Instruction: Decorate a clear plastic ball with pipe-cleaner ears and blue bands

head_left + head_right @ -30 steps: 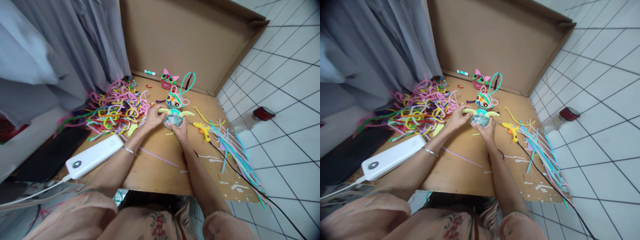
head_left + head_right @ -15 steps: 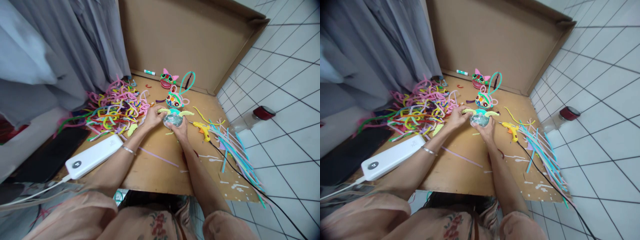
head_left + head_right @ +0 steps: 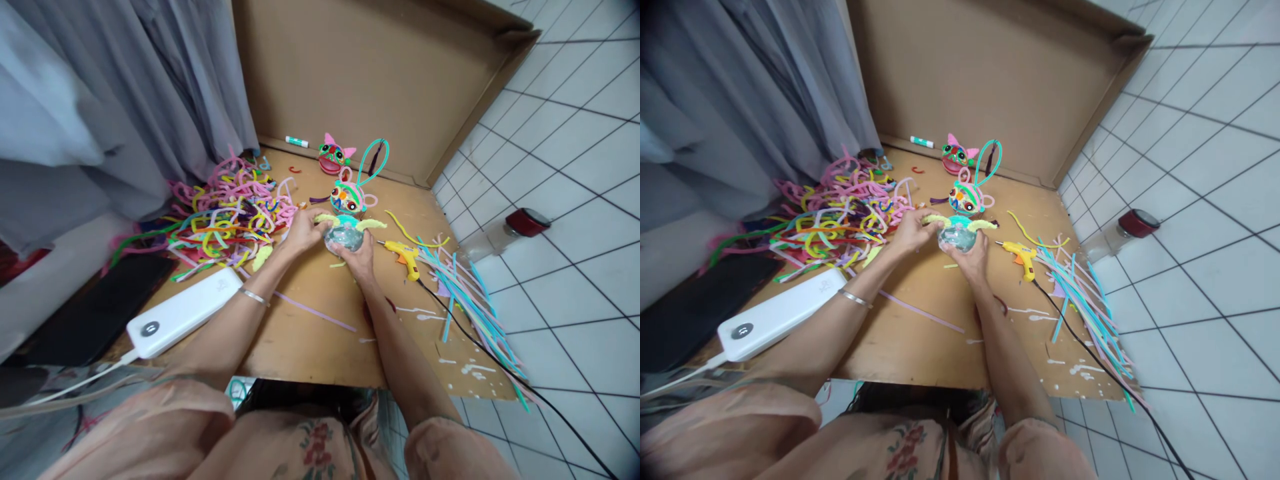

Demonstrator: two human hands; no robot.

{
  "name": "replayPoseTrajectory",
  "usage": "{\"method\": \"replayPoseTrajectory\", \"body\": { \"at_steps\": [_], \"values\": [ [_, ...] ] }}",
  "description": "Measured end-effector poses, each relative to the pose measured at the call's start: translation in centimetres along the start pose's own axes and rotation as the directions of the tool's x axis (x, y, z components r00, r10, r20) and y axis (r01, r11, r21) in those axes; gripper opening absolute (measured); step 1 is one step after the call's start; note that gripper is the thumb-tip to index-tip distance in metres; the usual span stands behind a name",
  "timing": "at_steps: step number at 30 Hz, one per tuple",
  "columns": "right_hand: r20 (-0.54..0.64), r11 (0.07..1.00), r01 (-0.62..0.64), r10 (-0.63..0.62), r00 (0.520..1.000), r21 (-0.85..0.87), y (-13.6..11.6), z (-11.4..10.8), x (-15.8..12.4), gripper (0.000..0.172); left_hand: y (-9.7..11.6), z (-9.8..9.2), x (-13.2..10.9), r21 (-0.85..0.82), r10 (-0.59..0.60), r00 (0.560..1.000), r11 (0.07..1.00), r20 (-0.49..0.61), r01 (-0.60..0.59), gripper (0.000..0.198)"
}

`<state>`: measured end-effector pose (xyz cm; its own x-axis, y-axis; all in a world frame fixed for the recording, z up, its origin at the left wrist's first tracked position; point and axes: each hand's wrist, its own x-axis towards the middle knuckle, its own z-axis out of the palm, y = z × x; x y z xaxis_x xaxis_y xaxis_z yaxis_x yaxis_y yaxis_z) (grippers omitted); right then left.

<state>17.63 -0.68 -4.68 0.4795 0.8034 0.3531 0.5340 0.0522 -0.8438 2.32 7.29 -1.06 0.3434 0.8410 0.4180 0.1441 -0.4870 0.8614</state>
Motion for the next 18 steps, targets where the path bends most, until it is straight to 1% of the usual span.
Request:
{"method": "replayPoseTrajectory", "body": {
  "at_steps": [5, 10, 15, 18],
  "values": [
    [-0.012, 1.0, 0.015, -0.015, 1.0, 0.007, 0.08, 0.09, -0.03, 0.078, -0.02, -0.05, -0.01, 0.017, 0.004, 1.0, 1.0, -0.002, -0.004, 0.024],
    [-0.004, 1.0, 0.0, 0.0, 1.0, 0.015, 0.29, 0.18, 0.1, 0.077, 0.21, -0.1, 0.06, 0.019, 0.003, 1.0, 1.0, 0.014, -0.003, 0.024],
    [0.002, 0.999, -0.043, 0.043, 0.999, 0.034, 0.28, 0.18, 0.24, 0.083, 0.34, -0.08, 0.02, -0.046, 0.018, 0.999, 0.999, 0.029, -0.017, 0.024],
    [0.003, 0.998, -0.053, 0.053, 0.999, 0.035, 0.16, 0.15, 0.23, 0.085, 0.25, 0.0, 0.01, -0.07, 0.007, 0.999, 0.998, 0.035, -0.004, 0.031]
  ]
}}
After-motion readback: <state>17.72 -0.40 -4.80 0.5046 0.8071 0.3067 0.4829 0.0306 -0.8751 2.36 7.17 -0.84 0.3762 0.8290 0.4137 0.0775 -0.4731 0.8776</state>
